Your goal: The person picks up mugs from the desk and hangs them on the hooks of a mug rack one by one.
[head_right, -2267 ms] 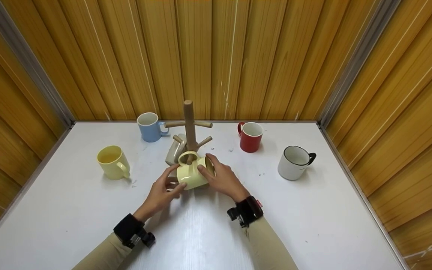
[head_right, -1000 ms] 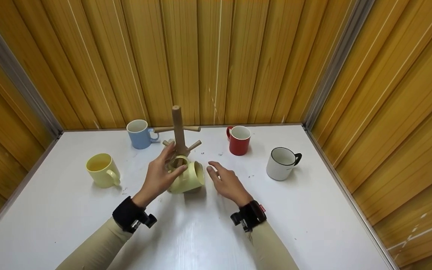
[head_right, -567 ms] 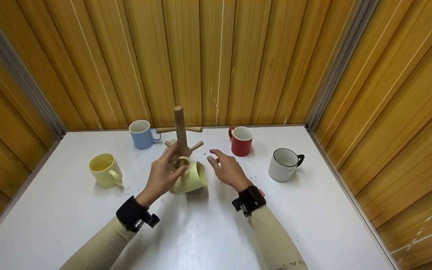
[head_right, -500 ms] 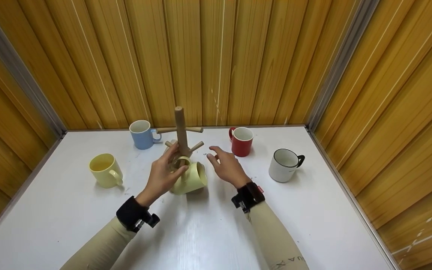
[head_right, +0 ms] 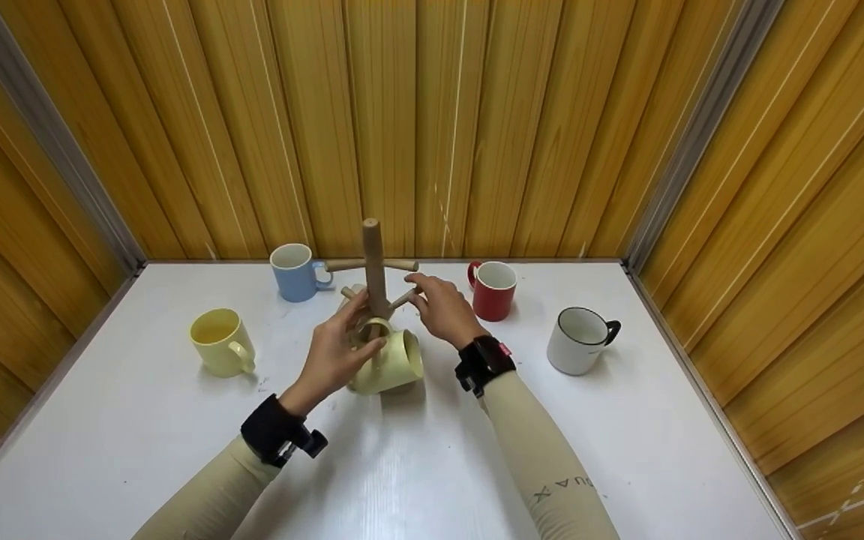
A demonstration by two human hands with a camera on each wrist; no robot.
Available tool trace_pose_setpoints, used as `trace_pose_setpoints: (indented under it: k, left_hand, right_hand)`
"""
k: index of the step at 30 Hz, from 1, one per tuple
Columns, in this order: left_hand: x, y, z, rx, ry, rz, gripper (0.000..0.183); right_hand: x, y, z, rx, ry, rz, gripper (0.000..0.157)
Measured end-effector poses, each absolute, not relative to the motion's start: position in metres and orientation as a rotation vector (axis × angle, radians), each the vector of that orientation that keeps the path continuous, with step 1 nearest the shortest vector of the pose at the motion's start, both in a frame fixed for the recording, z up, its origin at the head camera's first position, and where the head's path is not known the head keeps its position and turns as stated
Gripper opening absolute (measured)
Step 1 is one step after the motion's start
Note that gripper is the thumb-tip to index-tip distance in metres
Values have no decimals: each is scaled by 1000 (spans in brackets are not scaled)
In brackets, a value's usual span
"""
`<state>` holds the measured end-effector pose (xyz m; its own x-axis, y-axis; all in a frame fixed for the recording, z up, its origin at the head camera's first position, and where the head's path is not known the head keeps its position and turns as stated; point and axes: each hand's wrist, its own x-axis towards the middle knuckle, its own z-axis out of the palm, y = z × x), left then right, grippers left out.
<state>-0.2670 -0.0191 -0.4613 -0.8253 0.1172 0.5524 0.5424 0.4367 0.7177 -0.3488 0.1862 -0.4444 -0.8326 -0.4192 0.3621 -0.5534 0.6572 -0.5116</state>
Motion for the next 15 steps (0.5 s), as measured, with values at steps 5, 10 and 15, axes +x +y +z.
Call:
trace_pose_setpoints:
  k: [5,10,15]
  left_hand:
    - [-268,-17,-462,-578,-2244,-1351,75]
    - [-269,-17,-461,-593,-2260,-1309,75]
    - [-270,-20,-461,-590,-2277,-1285,73]
  right_hand:
    - [-349,185,-447,793,-2673,897,24]
    - [-348,185,-449,768,-2647,890,18]
    - [-347,185,-452,797,-2604,891,13]
